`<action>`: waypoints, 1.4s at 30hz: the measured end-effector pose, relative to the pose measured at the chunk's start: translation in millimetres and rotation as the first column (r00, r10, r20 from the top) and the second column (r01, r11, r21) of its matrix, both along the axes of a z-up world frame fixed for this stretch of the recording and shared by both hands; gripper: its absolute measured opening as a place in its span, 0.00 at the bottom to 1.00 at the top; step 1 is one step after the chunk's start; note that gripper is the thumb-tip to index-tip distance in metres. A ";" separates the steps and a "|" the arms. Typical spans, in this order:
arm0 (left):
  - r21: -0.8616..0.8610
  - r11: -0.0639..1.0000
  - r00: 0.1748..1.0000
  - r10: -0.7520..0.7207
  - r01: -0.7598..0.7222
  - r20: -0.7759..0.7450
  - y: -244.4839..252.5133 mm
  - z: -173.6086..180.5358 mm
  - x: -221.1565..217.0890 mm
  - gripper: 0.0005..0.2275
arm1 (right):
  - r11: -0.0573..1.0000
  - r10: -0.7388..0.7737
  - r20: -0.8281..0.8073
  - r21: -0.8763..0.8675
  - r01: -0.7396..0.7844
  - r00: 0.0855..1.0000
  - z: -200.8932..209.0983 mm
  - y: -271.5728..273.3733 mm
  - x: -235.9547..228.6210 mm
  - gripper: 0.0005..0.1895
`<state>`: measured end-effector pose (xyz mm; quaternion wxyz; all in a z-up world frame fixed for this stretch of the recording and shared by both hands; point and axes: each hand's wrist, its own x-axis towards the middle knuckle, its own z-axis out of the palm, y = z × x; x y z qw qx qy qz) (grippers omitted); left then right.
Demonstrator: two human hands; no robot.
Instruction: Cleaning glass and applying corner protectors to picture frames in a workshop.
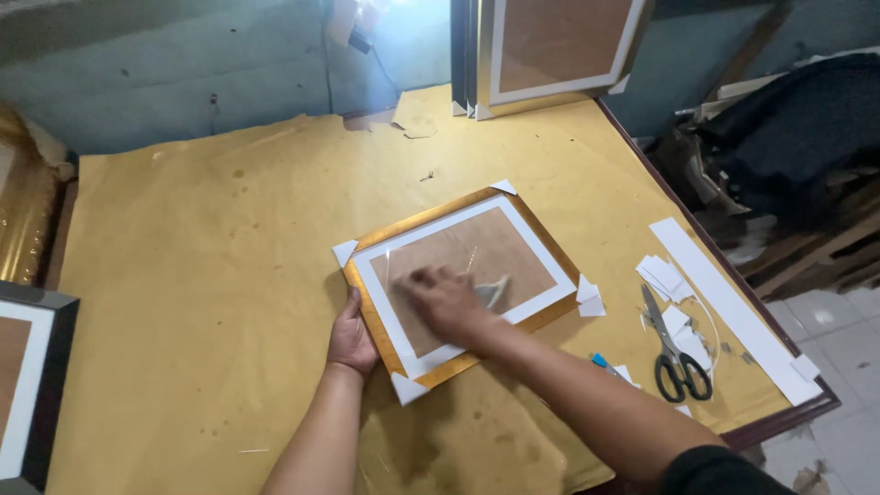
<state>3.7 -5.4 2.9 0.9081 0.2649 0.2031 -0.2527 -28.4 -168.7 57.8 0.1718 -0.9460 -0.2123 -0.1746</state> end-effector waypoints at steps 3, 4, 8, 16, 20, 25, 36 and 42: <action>0.017 1.000 1.000 0.023 -0.023 0.014 0.1 10.7 -1.9 0.16 | 0.880 -0.472 -0.399 -0.167 0.444 0.786 -9.7 -73.6 57.6 0.15; 0.018 0.999 0.999 0.031 -0.031 0.015 -0.2 12.8 -2.1 0.16 | 0.884 -0.465 -0.398 -0.166 0.437 0.790 -19.7 -84.3 72.7 0.15; 0.044 0.996 0.995 0.080 -0.083 0.052 -1.8 16.9 -5.1 0.15 | 0.835 -0.550 -0.296 -0.233 0.499 0.781 -54.9 -65.0 116.0 0.11; -0.079 0.993 0.995 0.093 -0.090 0.043 -8.6 17.7 -9.7 0.14 | 1.000 -0.026 0.003 0.006 0.026 1.000 -38.3 67.5 57.2 0.08; -0.143 0.990 0.998 0.024 -0.015 0.060 2.7 1.1 5.7 0.17 | 0.995 0.094 0.025 -0.045 -0.093 0.995 -6.6 53.5 -17.2 0.04; 0.005 0.997 0.995 0.076 -0.076 0.064 -0.5 -0.4 -1.1 0.11 | 0.987 0.158 0.013 -0.010 -0.157 0.987 -16.9 15.6 -28.2 0.04; 0.005 1.000 0.997 0.022 -0.023 0.080 0.3 2.9 -1.5 0.11 | 0.996 0.093 -0.087 0.019 -0.092 0.992 6.9 35.0 -46.3 0.10; 0.060 0.997 0.994 0.035 -0.041 0.100 -5.3 33.7 -13.6 0.15 | 0.845 -0.512 -0.236 -0.311 0.435 0.826 -32.0 -105.3 16.2 0.21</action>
